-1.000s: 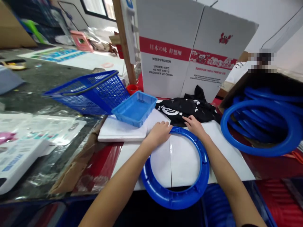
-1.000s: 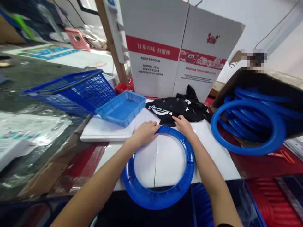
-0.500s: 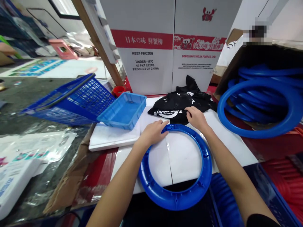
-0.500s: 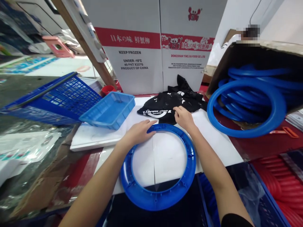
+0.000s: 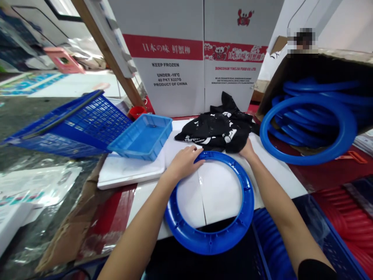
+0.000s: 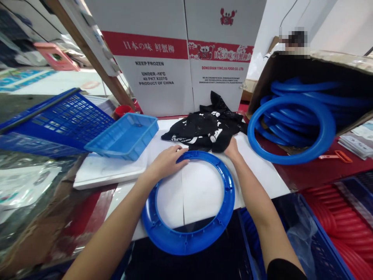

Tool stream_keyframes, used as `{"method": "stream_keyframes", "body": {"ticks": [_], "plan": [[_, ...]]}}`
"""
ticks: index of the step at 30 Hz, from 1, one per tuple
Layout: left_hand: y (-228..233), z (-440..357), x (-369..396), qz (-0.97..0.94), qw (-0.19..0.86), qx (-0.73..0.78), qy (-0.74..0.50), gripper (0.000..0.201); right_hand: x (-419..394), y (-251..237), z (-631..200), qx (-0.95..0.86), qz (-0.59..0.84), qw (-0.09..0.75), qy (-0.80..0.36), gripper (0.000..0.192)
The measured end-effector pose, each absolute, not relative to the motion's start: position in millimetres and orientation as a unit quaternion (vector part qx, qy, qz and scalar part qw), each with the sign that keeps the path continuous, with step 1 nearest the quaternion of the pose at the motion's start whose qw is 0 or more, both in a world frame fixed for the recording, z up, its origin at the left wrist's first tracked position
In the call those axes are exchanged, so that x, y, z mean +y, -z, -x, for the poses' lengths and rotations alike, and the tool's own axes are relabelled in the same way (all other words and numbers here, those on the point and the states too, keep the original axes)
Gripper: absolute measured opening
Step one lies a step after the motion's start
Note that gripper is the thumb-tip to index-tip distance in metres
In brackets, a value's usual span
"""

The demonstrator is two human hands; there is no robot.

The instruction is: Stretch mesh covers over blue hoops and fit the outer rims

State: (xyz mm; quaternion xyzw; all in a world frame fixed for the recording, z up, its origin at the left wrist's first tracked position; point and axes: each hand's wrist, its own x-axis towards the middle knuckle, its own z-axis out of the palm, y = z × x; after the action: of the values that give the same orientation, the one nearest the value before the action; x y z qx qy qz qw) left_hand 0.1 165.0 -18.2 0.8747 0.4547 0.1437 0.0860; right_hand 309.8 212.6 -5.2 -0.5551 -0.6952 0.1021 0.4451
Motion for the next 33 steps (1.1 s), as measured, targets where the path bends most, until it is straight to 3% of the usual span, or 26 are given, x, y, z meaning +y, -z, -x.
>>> {"method": "stream_keyframes", "body": {"ticks": [3, 5, 6, 8, 11, 13, 17, 20, 23, 25, 28, 31, 33], "plan": [[16, -3, 164, -0.843, 0.172, 0.431, -0.271, 0.048, 210, 1, -300, -0.598, 0.580, 0.548, -0.080, 0.047], [11, -9, 162, -0.782, 0.298, 0.400, -0.372, 0.057, 198, -6, -286, -0.575, 0.553, 0.594, -0.109, 0.049], [9, -12, 160, -0.735, 0.379, 0.379, -0.414, 0.063, 190, -9, -278, -0.607, 0.518, 0.584, -0.151, 0.046], [6, -17, 157, -0.623, 0.535, 0.339, -0.459, 0.074, 169, -18, -260, -0.738, 0.407, 0.479, -0.246, 0.032], [2, -20, 155, -0.500, 0.657, 0.332, -0.456, 0.080, 146, -31, -244, -0.837, 0.271, 0.340, -0.331, 0.022], [0, -19, 155, -0.456, 0.665, 0.356, -0.473, 0.075, 142, -37, -242, -0.819, 0.258, 0.326, -0.396, 0.022], [-10, -20, 151, -0.430, 0.625, 0.375, -0.533, 0.061, 148, -32, -242, -0.692, 0.322, 0.424, -0.488, 0.033], [-14, -24, 144, -0.497, 0.589, 0.384, -0.508, 0.048, 150, -24, -237, -0.688, 0.333, 0.383, -0.518, 0.043], [-14, -28, 142, -0.571, 0.511, 0.406, -0.498, 0.038, 149, -27, -240, -0.716, 0.370, 0.355, -0.474, 0.026], [-12, -28, 143, -0.588, 0.488, 0.412, -0.496, 0.041, 150, -35, -250, -0.697, 0.406, 0.418, -0.418, 0.020], [-10, -30, 143, -0.553, 0.537, 0.396, -0.499, 0.054, 151, -45, -260, -0.665, 0.399, 0.487, -0.403, 0.023], [-9, -34, 140, -0.487, 0.586, 0.412, -0.499, 0.067, 149, -42, -251, -0.730, 0.341, 0.366, -0.465, 0.034], [-8, -36, 137, -0.453, 0.624, 0.436, -0.464, 0.074, 146, -35, -239, -0.775, 0.334, 0.281, -0.457, 0.031]]}}
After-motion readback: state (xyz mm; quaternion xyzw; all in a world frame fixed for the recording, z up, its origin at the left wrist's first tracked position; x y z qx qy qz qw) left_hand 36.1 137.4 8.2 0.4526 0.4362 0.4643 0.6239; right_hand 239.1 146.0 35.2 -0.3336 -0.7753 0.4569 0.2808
